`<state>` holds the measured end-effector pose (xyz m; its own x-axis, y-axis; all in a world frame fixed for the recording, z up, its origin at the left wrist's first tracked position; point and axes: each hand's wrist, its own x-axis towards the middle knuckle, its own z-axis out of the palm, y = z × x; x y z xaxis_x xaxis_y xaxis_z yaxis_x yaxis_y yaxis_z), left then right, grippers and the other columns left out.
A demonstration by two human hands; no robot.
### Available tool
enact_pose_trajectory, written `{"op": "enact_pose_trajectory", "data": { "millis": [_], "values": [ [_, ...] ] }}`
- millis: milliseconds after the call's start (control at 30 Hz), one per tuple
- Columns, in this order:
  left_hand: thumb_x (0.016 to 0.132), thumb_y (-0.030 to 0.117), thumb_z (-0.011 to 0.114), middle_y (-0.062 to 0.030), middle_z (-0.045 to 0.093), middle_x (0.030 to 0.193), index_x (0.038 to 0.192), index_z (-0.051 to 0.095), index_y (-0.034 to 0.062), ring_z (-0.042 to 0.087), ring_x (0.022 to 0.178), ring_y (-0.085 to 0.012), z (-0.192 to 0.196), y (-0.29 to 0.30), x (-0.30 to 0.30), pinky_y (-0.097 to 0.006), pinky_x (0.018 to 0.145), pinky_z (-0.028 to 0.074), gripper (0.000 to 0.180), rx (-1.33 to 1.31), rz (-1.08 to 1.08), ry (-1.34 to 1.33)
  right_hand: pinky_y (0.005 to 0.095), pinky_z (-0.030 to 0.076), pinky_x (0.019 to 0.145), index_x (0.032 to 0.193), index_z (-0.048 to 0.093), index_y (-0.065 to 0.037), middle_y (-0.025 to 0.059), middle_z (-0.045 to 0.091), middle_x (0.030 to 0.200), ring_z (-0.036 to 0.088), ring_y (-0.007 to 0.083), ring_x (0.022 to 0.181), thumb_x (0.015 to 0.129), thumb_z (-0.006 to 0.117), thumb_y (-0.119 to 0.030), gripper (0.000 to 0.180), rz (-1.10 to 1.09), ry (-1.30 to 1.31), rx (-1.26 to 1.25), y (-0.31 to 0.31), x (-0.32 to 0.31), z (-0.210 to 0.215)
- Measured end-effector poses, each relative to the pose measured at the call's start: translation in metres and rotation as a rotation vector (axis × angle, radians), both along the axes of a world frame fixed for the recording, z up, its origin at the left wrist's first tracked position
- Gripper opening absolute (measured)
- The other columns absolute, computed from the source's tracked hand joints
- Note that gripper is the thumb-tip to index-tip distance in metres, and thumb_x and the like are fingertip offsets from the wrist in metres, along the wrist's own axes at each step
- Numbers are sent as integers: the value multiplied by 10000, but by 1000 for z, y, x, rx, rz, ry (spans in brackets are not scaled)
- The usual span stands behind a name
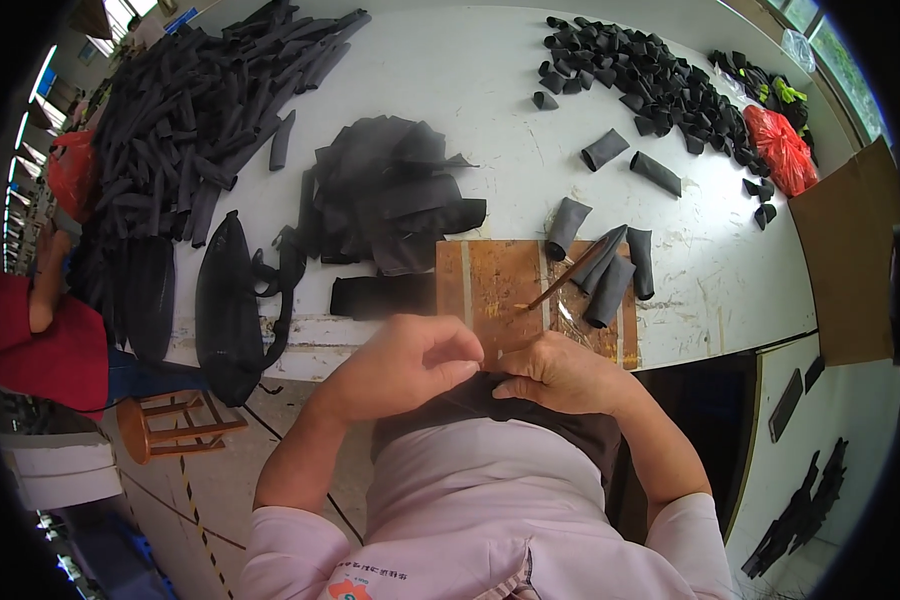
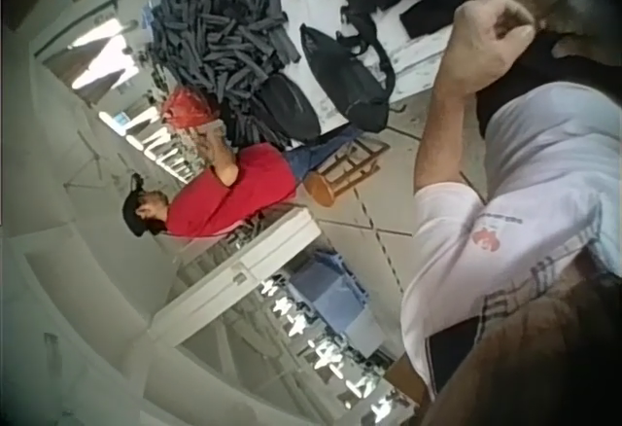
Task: Applying adhesive to black foam strips using a small applicator and pressing them into shape.
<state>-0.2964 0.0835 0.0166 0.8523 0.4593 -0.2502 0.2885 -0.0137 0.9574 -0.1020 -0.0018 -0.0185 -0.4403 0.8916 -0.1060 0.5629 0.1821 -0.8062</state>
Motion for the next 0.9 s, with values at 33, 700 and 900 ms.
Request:
{"op": "enact_pose_trajectory", "data": {
  "millis": [33,700,900],
  "values": [
    [785,86,576,-82,611,781,869,569,-12,586,742,-130,-1,0,0,-257,672,458,130,68,-5,26,410,436,678,761,585,24,200,577,761,558,356,746,746,599,-162,188,0,1,-4,1,0,0],
    [783,9,586,21,543,640,834,544,-6,512,589,-35,-44,-60,25,-190,502,412,68,-51,676,-253,289,408,451,893,583,-27,84,509,734,502,171,550,681,696,-82,246,-709,253,393,-22,-45,-3],
    [744,-35,596,8,566,597,788,547,3,515,502,-40,-59,-64,34,-200,444,414,76,705,847,-129,338,412,463,794,571,-35,96,485,679,514,252,559,664,644,-34,149,-605,-66,569,-12,-48,-16]
  ]
}}
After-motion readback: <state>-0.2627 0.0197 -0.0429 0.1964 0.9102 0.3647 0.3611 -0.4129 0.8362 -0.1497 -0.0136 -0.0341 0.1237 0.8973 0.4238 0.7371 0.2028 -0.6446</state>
